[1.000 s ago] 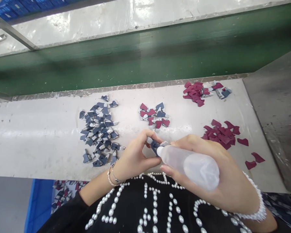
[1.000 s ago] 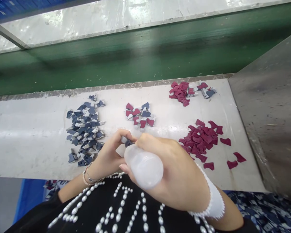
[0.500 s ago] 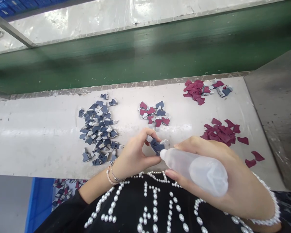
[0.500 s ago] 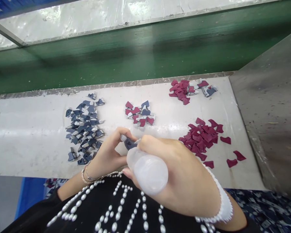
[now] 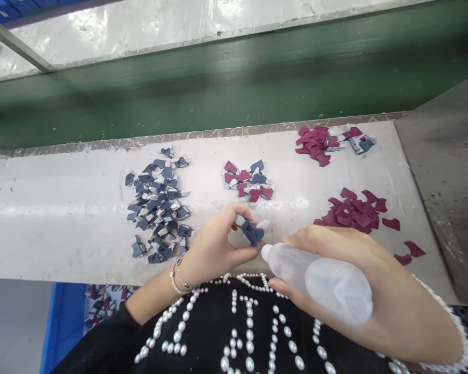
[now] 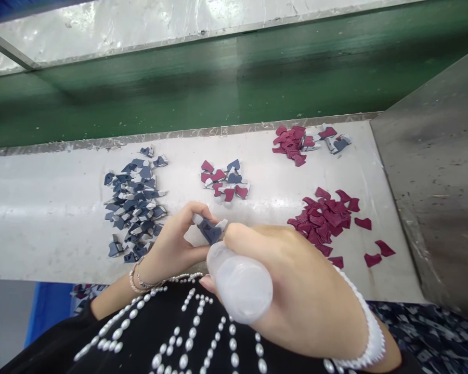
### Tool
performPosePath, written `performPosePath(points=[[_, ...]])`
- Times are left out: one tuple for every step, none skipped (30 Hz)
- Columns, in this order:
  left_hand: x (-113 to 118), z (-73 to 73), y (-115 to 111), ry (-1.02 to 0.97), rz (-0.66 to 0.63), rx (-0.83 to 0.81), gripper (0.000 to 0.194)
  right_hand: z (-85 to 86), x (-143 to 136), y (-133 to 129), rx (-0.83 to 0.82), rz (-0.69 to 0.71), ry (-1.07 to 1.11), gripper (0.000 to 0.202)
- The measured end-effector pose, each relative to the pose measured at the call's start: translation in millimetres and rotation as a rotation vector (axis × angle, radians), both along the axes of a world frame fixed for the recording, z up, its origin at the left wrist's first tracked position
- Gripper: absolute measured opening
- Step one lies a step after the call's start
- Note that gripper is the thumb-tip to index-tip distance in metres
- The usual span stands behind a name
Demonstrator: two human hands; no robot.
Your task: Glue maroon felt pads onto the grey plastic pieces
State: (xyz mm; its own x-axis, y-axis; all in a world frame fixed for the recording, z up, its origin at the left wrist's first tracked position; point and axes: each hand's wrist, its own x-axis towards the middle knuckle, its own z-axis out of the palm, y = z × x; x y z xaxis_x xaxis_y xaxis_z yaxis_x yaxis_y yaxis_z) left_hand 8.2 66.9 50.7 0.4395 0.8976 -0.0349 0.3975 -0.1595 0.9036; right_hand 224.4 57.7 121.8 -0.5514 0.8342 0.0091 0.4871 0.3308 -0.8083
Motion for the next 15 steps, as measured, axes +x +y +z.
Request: performPosePath(points=[[0.1,0.0,-0.1,0.001,-0.001,-0.001,0.044,0.0,0.0,0.2,0.01,-0.011,0.008,0.015],[0.3,0.1,-0.3,0.003,0.003,-0.004,0.044,0.1,-0.1,0.5,0.013,-0.019,0.009,0.014],[0.7,0.3,-0.6,0.005,0.01,-0.007,0.044,0.2,-0.2,0.7,0.014,-0.019,0.006,0.014],[1.0,0.7,-1.0,0.009,0.02,-0.01,0.043,0.6,-0.2,0.9,0.018,-0.02,0.0,0.014],[1.4,1.1,-1.4,0.016,0.032,-0.012,0.041,1.1,-0.1,0.8,0.019,-0.02,-0.007,0.015],[1.7,1.5,-1.9,0.025,0.047,-0.012,0.04,1.6,0.0,0.5,0.018,-0.022,-0.011,0.017],[2.0,1.7,-2.4,0.035,0.063,-0.01,0.038,2.2,0.1,0.0,0.019,-0.034,-0.008,0.02],[2.3,1.8,-2.9,0.047,0.078,-0.006,0.037,2.5,0.0,-0.8,0.019,-0.051,-0.001,0.022],[2.5,1.7,-3.4,0.057,0.091,0.0,0.037,2.6,-0.3,-1.9,0.013,-0.063,0.006,0.023],[2.8,1.5,-3.8,0.065,0.102,0.006,0.036,2.4,-0.9,-3.1,0.003,-0.068,0.008,0.022],[2.9,1.3,-4.2,0.069,0.108,0.012,0.036,1.9,-1.5,-4.3,0.0,-0.068,0.007,0.021],[3.1,1.0,-4.5,0.072,0.113,0.015,0.037,1.2,-2.2,-5.5,0.004,-0.067,0.006,0.018],[3.2,0.7,-4.8,0.075,0.114,0.016,0.037,0.6,-2.7,-6.4,0.012,-0.069,0.008,0.015],[3.2,0.5,-4.9,0.077,0.114,0.016,0.037,0.0,-3.0,-7.0,0.021,-0.077,0.016,0.013],[3.2,0.4,-4.9,0.079,0.11,0.017,0.036,-0.3,-3.0,-7.1,0.027,-0.09,0.022,0.012]])
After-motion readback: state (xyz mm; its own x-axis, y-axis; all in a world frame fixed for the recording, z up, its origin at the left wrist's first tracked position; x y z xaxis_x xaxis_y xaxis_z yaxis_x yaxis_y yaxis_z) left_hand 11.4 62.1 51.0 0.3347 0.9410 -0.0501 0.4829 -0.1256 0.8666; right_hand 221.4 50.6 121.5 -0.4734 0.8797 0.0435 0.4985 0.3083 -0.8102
